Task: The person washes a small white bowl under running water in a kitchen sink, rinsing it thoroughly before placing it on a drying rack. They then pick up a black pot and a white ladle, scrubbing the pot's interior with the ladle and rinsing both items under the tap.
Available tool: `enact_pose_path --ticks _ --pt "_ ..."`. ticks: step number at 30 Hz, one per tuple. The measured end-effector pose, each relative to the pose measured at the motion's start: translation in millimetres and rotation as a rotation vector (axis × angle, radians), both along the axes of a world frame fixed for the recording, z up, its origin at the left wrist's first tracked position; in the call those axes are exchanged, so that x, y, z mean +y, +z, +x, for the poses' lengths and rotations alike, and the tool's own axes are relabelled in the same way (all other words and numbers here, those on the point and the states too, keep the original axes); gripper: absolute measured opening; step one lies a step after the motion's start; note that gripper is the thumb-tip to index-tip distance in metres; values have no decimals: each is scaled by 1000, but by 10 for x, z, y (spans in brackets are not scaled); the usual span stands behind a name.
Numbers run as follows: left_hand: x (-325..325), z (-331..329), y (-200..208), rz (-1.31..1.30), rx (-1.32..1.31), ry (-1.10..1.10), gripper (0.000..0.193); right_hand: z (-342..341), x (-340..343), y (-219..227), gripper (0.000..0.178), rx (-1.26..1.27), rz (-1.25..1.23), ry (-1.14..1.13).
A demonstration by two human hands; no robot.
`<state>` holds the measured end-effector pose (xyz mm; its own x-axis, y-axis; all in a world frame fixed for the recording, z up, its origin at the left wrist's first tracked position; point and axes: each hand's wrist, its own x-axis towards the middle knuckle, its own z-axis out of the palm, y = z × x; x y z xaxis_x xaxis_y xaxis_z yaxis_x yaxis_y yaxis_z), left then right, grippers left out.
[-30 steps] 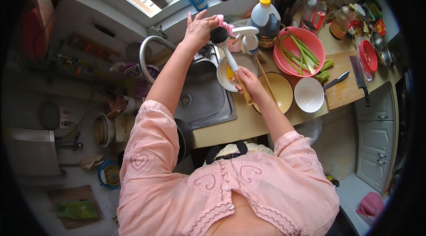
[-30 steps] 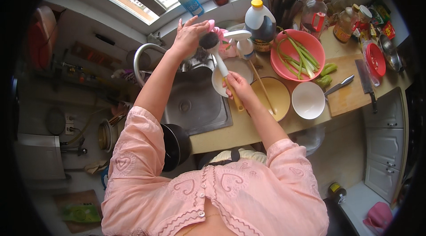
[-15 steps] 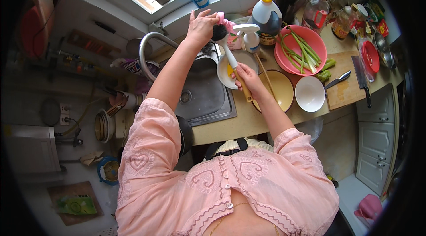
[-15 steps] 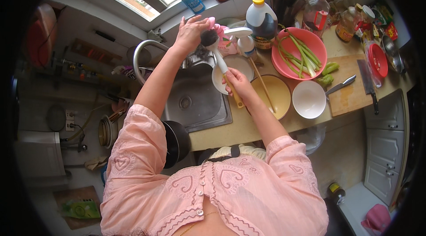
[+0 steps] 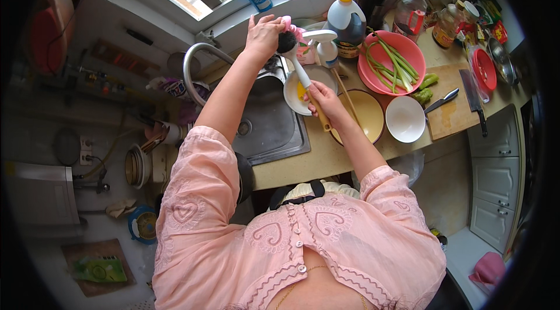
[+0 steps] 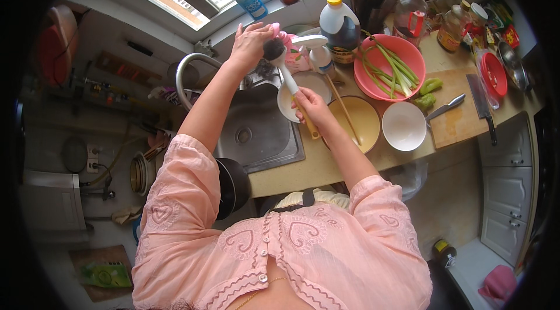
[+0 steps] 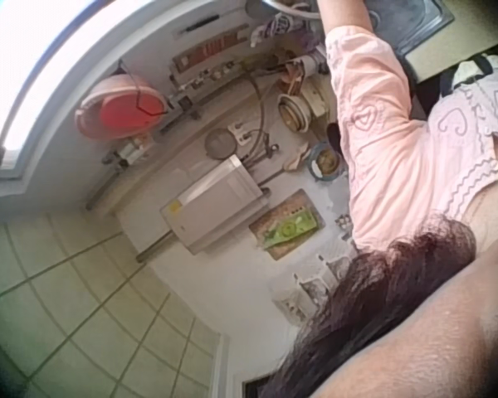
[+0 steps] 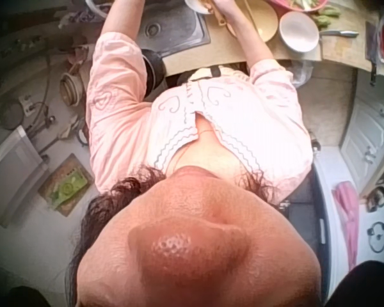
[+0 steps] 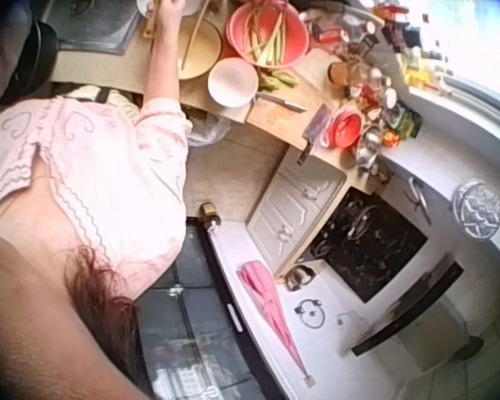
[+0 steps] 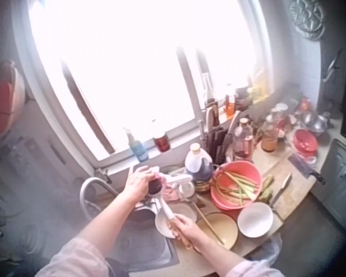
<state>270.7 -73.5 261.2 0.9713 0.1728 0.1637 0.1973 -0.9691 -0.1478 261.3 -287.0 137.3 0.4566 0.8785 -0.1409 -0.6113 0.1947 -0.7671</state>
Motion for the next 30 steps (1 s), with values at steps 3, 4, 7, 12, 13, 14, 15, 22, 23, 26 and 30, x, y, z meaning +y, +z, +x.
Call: enact_pose_path --ticks 3,4,7,12,13,14,15,22,23,26,30 --pt "7 -1 -1 16 18 8 52 -3 -5 11 39 -5 -4 0" --pt "6 -3 7 15 20 8 52 -1 -7 19 39 -5 -4 -1" --pt "14 -1 1 -1 12 12 52 4 -8 11 38 -20 -6 6" --pt "35 7 -29 -23 -5 11 52 3 -25 10 39 -50 -34 1" --pt "34 3 -24 -21 -4 10 51 0 -27 13 39 -56 -41 -5" --pt "31 -1 -20 -19 -3 9 51 0 -27 9 40 -58 -36 -8" --pt "26 -2 -16 -13 -8 4 50 4 -27 4 40 -59 -31 -12" --pt "-11 -25 -13 16 -71 -12 29 -19 -20 -21 39 -32 -29 -14" --pt "-11 -23 -18 25 -76 -16 28 -20 -22 -30 39 -30 -25 -14" --pt "-29 -17 8 10 2 9 46 -13 -27 -51 39 -28 -13 -18" --pt "-4 -16 -17 37 1 0 48 -9 -25 -33 40 -34 -3 -19"
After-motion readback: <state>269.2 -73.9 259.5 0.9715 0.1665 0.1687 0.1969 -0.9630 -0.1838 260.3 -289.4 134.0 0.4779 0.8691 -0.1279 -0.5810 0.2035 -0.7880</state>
